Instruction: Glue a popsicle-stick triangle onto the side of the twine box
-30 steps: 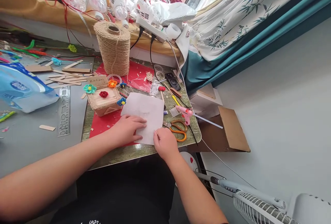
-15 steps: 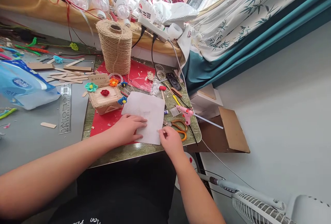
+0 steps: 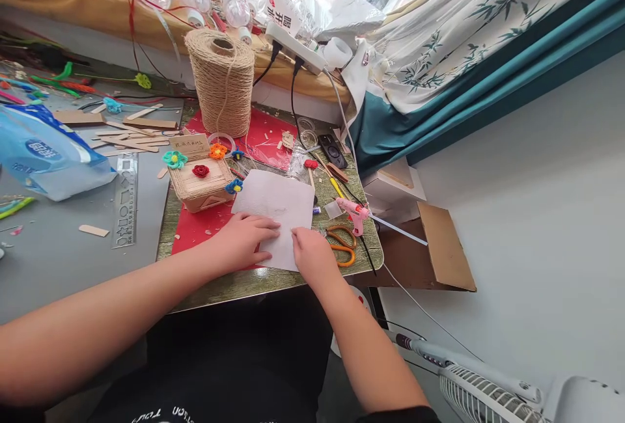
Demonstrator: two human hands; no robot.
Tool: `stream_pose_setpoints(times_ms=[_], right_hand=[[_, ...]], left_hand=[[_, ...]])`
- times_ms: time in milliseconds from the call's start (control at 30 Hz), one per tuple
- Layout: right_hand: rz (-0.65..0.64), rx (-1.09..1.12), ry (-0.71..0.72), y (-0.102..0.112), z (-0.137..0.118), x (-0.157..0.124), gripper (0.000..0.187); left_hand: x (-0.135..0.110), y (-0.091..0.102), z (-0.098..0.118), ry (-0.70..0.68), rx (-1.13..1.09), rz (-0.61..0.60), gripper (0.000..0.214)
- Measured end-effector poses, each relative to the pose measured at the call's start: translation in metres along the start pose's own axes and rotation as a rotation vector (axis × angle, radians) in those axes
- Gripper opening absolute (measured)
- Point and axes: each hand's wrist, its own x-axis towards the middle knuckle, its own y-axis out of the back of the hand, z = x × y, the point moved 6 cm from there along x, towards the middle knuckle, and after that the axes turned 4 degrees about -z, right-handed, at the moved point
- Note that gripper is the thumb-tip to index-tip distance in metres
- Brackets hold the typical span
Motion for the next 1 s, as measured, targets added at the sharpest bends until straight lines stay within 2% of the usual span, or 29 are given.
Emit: stream_pose_setpoints(times_ms=[100,167,333,433,567,667,767,867,1000], right_hand=[[-0.007,-0.108,0.044,-0.02,-0.005,0.008,0.018],[-0.027,-0.152,0.059,-0.028,-0.008,-0.003,0.018],[-0.143,-0.244,0.091,-0.018,-0.012,-0.037,0.018],[-0.171,-0.312,0.157,-0.014,-0.016,-0.026,0.019],[-0.155,-0.359,0.195,-0.025,-0.017,-0.01,0.022],[-0.2,-0.392,0.243,-0.028,-0.016,-0.027,0.03],[-0.258,-0.396,0.338,-0.017,-0.016,-0.045,0.033],[-0.247,-0.392,0.382,-0.004,-0.013,-0.033,0.034],[-0.146,-0.378,0.288,-0.002,0.0,0.003,0.032]], left_hand=[[0.0,-0.001,0.0,-0.003,0.012,-0.005,0.037],[0.001,-0.002,-0.001,-0.003,0.019,-0.017,0.037],[0.002,-0.002,-0.003,0.002,0.021,-0.029,0.038],[0.002,-0.002,-0.003,-0.001,0.014,-0.029,0.037],[0.002,-0.005,-0.005,-0.008,0.019,0.001,0.035],[0.003,-0.006,-0.007,0.001,0.007,-0.003,0.037],[0.003,-0.005,-0.005,0.008,-0.001,-0.017,0.037],[0.003,-0.003,-0.004,0.007,0.002,-0.013,0.036],[0.003,-0.003,-0.004,0.012,0.005,-0.002,0.037]])
